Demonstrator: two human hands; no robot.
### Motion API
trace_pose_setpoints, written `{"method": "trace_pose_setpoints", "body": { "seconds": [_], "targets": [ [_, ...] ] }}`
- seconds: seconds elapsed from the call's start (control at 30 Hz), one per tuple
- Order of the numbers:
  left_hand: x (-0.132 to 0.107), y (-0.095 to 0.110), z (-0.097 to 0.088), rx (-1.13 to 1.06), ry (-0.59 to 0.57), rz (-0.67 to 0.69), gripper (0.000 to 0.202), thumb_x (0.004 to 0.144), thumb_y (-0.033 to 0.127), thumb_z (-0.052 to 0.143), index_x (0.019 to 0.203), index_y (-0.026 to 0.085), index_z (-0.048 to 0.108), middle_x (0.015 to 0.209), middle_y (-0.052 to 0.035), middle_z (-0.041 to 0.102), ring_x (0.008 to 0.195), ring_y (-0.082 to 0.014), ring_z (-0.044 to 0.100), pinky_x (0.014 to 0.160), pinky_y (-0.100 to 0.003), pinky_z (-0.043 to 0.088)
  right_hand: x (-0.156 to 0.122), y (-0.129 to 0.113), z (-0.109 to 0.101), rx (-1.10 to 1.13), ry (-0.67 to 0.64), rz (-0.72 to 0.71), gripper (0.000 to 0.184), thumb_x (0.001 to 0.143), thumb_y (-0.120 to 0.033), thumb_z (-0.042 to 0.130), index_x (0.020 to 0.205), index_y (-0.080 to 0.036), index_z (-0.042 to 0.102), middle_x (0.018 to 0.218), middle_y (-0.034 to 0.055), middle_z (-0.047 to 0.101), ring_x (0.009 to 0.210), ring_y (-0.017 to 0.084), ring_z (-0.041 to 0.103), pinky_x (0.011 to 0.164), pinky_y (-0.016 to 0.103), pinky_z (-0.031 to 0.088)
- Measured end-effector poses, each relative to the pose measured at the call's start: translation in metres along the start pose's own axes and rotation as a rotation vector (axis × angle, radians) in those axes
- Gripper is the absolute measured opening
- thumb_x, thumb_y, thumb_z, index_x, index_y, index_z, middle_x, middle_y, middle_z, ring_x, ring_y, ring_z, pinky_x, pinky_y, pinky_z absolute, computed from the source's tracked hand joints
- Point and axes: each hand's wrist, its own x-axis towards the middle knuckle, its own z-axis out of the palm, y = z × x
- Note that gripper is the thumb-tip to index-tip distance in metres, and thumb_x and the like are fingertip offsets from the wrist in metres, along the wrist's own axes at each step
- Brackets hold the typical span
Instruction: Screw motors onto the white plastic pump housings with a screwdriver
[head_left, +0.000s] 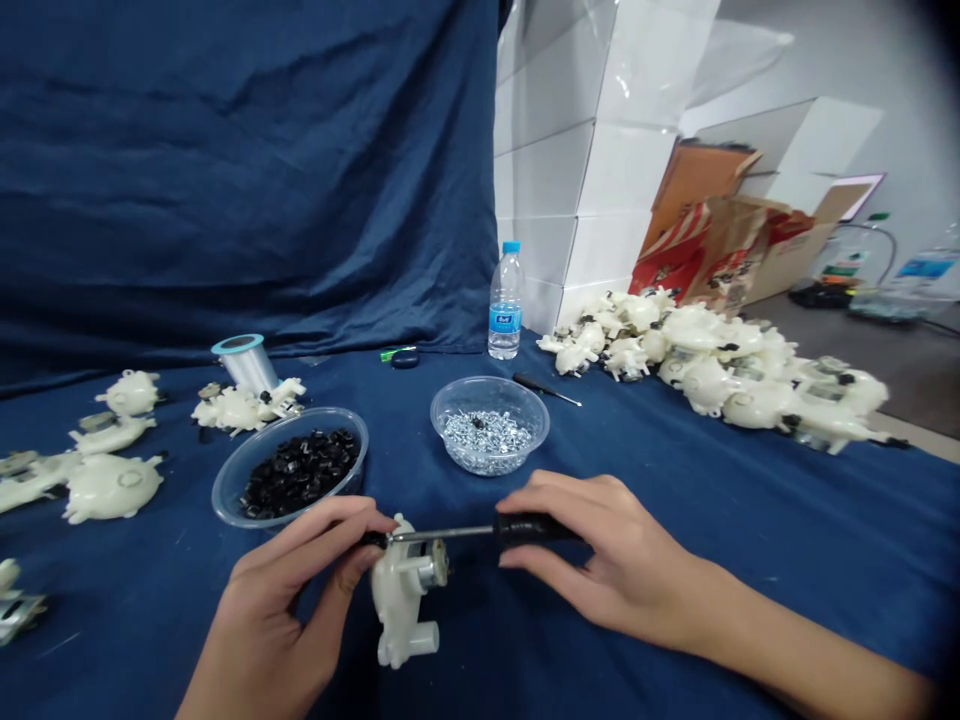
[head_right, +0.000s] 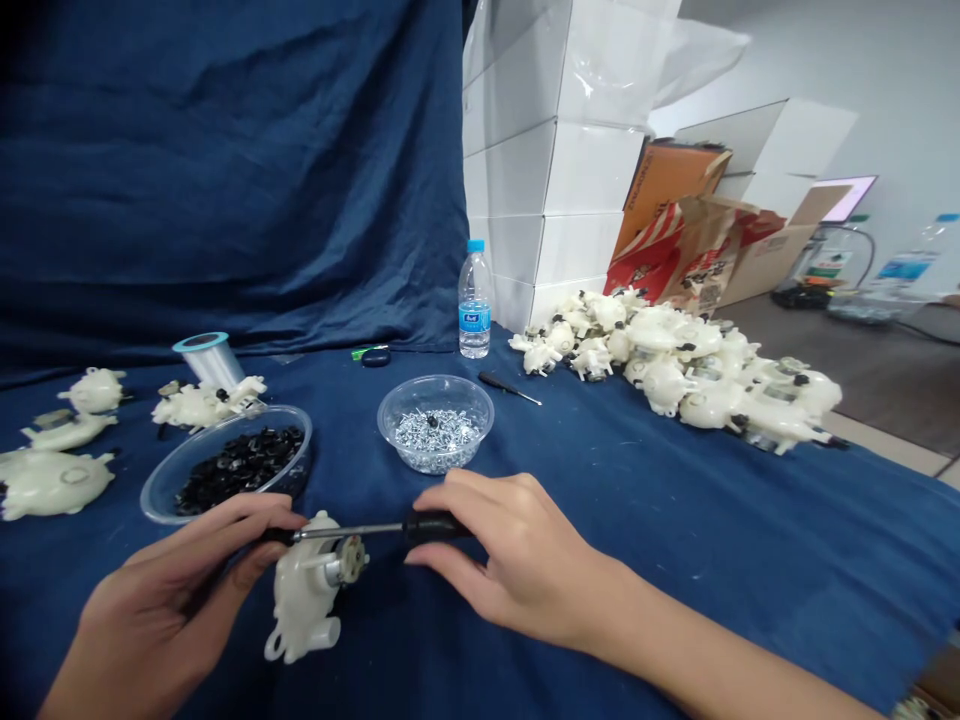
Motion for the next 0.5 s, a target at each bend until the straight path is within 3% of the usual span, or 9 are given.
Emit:
{"method": "trace_pose_setpoints", "body": {
  "seconds": [0.13,0.23,0.4,0.5],
  "targets": [
    [0.0025,0.0034,0.0015,-0.035,0.020,0.002,0.021,0.096,0.020,0.063,0.110,0.033,0.073,0.111,0.0047,0.078,0.096,-0.0121,0.078,0.087,-0.011,0.059,0.0008,0.0020,-0.0019,0.056,0.013,-0.059,0.013,0.100,-0.021,0.064,0.108,-0.011,0.069,0.081,0.0032,0.068,0.066,0.012,0.061,0.059,0.027,0.044],
    [0.0044,0.0072,0.0018,-0.045,0.003,0.019,0.023,0.095,0.017,0.063,0.108,0.034,0.072,0.109,0.0067,0.077,0.093,-0.0100,0.078,0.082,-0.008,0.058,0.0027,0.0017,-0.0036,0.072,-0.038,0.015,0.015,0.102,-0.022,0.061,0.101,-0.012,0.072,0.072,0.0006,0.061,0.060,0.012,0.052,0.056,0.028,0.039],
    [0.0024,0.0097,0.0016,-0.062,0.042,0.000,0.022,0.096,0.019,0.062,0.107,0.034,0.073,0.107,0.0064,0.077,0.092,-0.0100,0.078,0.084,-0.010,0.059,0.0021,0.0038,-0.0037,0.154,-0.051,-0.003,0.016,0.098,-0.020,0.068,0.111,-0.010,0.069,0.089,0.0052,0.069,0.072,0.013,0.062,0.063,0.026,0.046],
    [0.0003,0.0083,0.0011,-0.044,0.003,0.016,0.024,0.096,0.017,0.061,0.110,0.034,0.071,0.111,0.0064,0.076,0.096,-0.0096,0.077,0.085,-0.009,0.058,0.0024,0.0030,-0.0039,0.103,-0.012,-0.037,0.013,0.101,-0.020,0.064,0.105,-0.010,0.071,0.079,0.0034,0.067,0.064,0.012,0.059,0.058,0.026,0.043]
  ]
}}
